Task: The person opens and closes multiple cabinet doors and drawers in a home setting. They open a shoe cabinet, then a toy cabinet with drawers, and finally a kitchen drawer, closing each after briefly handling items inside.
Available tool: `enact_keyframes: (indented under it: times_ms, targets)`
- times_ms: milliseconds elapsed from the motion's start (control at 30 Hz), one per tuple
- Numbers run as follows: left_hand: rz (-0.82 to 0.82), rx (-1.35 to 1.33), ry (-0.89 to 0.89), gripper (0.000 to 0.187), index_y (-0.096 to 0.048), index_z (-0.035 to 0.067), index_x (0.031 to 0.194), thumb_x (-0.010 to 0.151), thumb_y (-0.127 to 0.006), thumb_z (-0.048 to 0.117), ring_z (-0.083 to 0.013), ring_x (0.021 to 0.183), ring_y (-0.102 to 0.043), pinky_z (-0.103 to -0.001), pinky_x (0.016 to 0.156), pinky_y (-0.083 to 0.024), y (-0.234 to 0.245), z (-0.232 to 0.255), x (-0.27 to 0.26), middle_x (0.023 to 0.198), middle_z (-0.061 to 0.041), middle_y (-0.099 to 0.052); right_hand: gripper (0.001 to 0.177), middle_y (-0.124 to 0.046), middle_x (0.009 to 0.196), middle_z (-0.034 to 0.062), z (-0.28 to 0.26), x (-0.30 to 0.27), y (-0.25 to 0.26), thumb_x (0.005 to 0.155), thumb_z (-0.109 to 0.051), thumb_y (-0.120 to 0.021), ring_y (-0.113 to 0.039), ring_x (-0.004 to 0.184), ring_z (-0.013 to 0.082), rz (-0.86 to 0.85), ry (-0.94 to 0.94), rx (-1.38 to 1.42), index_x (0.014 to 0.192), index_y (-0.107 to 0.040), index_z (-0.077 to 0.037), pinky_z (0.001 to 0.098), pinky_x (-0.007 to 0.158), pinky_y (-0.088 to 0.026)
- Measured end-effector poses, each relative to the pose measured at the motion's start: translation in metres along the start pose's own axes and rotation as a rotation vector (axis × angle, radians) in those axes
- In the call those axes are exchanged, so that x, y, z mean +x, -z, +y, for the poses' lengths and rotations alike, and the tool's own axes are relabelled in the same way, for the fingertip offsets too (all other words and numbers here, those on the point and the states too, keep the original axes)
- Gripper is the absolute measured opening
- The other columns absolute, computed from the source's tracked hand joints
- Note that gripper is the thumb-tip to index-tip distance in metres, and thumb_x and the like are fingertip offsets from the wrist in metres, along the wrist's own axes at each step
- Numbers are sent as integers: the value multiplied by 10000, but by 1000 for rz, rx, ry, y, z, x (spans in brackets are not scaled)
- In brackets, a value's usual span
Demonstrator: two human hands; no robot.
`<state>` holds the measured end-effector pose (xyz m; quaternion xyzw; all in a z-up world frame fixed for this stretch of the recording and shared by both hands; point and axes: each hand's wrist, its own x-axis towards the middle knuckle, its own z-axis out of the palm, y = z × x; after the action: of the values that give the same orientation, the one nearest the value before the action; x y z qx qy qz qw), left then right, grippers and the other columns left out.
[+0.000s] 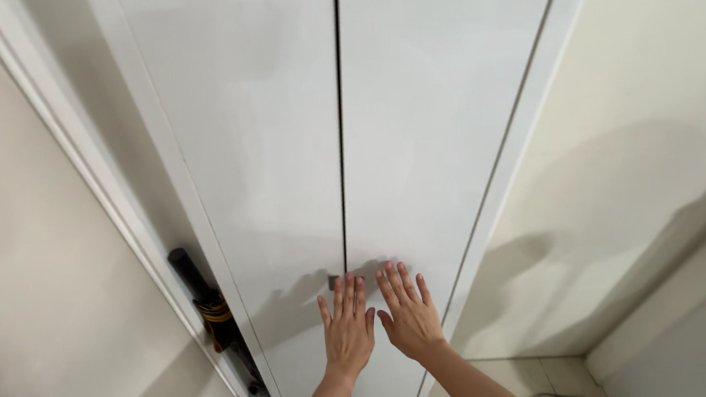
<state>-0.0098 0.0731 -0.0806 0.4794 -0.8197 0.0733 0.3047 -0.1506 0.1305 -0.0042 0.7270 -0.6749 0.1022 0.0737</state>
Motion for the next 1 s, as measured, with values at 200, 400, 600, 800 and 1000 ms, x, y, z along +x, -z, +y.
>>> enact_keyframes:
  times_ms: [200,400,600,800,1000]
  targets:
    - [35,-25,-60,662,-178,86,1596,1036,-345,397,-282,1543,-28,-601,1191,0,-23,25,-50,1674,-103,-122,801,-27,1698,66,22,-54,-11,991,-390,-549,-10,1560,274,-55,-92,41,1612,-98,-159,546,1235,-60]
    - [-25,-69,-104,693,-168,72,1584,1008,-377,396,-305,1533,-10,-628,1163,3,-25,53,-96,1667,-111,-115,812,24,1702,64,54,-110,-10,1002,-398,-545,15,1563,268,-117,-224,38,1612,-68,-154,534,1246,-37]
    - [-2,-88,-124,762,-138,48,1569,960,-428,402,-331,1538,-9,-655,1146,9,-25,99,-135,1654,-127,-93,841,71,1708,60,94,-177,2,1007,-410,-546,52,1575,257,-232,-306,0,1619,-25,-160,520,1266,-15]
    - [-347,-153,-76,821,-83,74,1614,977,-471,418,-331,1564,38,-668,1158,48,-19,203,-175,1711,-115,-19,854,77,1709,53,149,-264,21,1001,-417,-558,55,1575,251,-274,-347,-3,1621,-26,-165,519,1270,-17]
    - [-466,-265,-100,832,-67,53,1587,996,-519,425,-320,1548,49,-678,1173,57,-13,326,-201,1703,-115,-9,874,89,1711,66,207,-347,46,983,-355,-593,71,1577,256,-318,-422,-37,1619,-30,-148,518,1275,-8]
